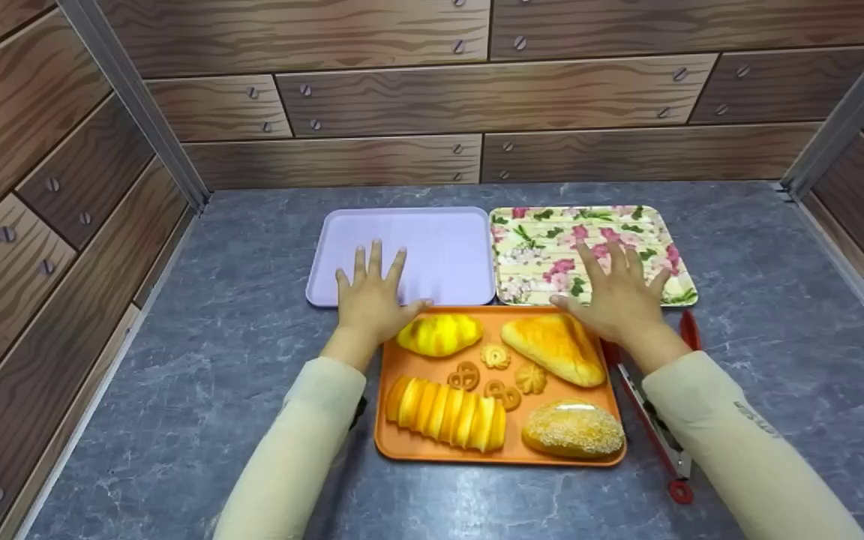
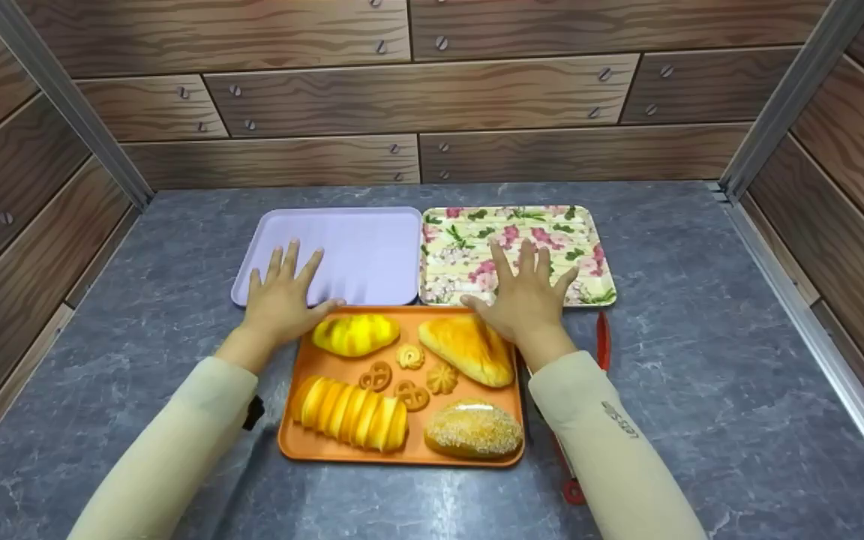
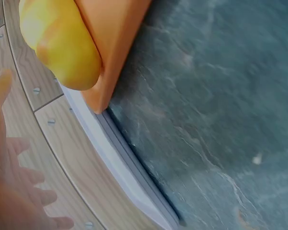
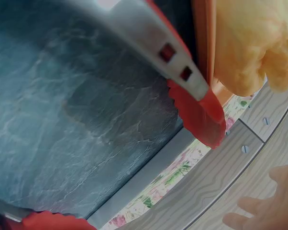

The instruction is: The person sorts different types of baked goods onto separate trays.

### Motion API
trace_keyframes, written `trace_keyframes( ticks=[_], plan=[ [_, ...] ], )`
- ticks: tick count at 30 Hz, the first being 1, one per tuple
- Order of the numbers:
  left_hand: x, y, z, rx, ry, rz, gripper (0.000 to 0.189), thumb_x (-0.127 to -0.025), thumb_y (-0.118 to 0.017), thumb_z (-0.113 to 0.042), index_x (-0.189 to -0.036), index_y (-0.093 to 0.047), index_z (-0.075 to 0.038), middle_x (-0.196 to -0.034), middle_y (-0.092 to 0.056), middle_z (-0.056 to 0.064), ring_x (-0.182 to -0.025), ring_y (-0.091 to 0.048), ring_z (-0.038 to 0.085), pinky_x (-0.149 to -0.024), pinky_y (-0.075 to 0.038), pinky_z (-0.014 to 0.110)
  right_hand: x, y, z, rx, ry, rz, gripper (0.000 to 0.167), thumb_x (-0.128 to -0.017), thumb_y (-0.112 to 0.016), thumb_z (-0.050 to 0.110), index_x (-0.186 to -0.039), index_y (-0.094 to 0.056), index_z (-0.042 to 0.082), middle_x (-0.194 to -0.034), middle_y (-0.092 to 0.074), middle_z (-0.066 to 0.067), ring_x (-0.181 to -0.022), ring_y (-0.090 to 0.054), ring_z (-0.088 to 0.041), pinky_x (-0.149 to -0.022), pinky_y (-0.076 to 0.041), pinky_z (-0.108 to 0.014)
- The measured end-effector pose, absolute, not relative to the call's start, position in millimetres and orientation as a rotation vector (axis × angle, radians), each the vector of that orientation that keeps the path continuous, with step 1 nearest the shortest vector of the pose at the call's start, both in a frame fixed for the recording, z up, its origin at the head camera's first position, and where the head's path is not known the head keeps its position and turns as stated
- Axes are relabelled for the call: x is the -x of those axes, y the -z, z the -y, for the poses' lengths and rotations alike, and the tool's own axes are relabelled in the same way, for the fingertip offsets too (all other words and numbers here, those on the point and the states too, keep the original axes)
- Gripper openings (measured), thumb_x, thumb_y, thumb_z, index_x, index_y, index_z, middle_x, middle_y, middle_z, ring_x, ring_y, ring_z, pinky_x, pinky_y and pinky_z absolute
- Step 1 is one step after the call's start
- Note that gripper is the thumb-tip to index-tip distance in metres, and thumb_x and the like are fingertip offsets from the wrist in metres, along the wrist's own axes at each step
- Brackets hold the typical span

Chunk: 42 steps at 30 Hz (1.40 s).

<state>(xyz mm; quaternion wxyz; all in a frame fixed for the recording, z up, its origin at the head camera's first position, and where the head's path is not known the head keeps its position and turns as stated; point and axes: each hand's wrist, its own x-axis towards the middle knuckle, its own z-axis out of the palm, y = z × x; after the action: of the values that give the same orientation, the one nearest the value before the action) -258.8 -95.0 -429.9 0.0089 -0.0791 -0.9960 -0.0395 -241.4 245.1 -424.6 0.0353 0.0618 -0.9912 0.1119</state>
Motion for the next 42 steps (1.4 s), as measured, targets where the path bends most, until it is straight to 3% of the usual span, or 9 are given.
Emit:
trace_keyframes(
  ticks=[13, 34, 42],
  plan=[
    [240.4, 438.0, 116.7, 0.293, 0.197, 3.122, 0.086, -0.087, -0.045, -0.069, -0.154, -0.015, -0.025, -0.158, -0.001, 0.015, -0.143, -0.002, 0.037, -0.108, -0.011, 0.063, 221.5, 429.1, -252.8, -0.192, -0.333, 3.044, 0.098, -0.082, -0.044, 0.076, -0.154, -0.015, 0.017, -0.151, -0.013, -0.029, -0.134, -0.008, -0.055, -0.091, 0.004, -0.081],
    [215.1, 454.4, 144.4, 0.460, 0.268, 3.155, 0.084, -0.089, -0.050, -0.063, -0.154, -0.018, -0.020, -0.158, -0.005, 0.015, -0.143, -0.004, 0.034, -0.109, -0.010, 0.061, 191.8, 438.7, -273.5, -0.160, -0.343, 3.063, 0.101, -0.080, -0.043, 0.078, -0.155, -0.011, 0.019, -0.148, -0.016, -0.033, -0.132, -0.013, -0.055, -0.089, 0.003, -0.082],
    [205.1, 458.3, 147.4, 0.532, 0.259, 3.177, 0.080, -0.091, -0.053, -0.056, -0.153, -0.022, -0.017, -0.158, -0.007, 0.013, -0.143, -0.006, 0.032, -0.109, -0.013, 0.061, 180.6, 440.4, -280.7, -0.121, -0.357, 3.061, 0.102, -0.079, -0.048, 0.077, -0.154, -0.015, 0.017, -0.147, -0.017, -0.034, -0.130, -0.016, -0.056, -0.088, 0.000, -0.083]
  ],
)
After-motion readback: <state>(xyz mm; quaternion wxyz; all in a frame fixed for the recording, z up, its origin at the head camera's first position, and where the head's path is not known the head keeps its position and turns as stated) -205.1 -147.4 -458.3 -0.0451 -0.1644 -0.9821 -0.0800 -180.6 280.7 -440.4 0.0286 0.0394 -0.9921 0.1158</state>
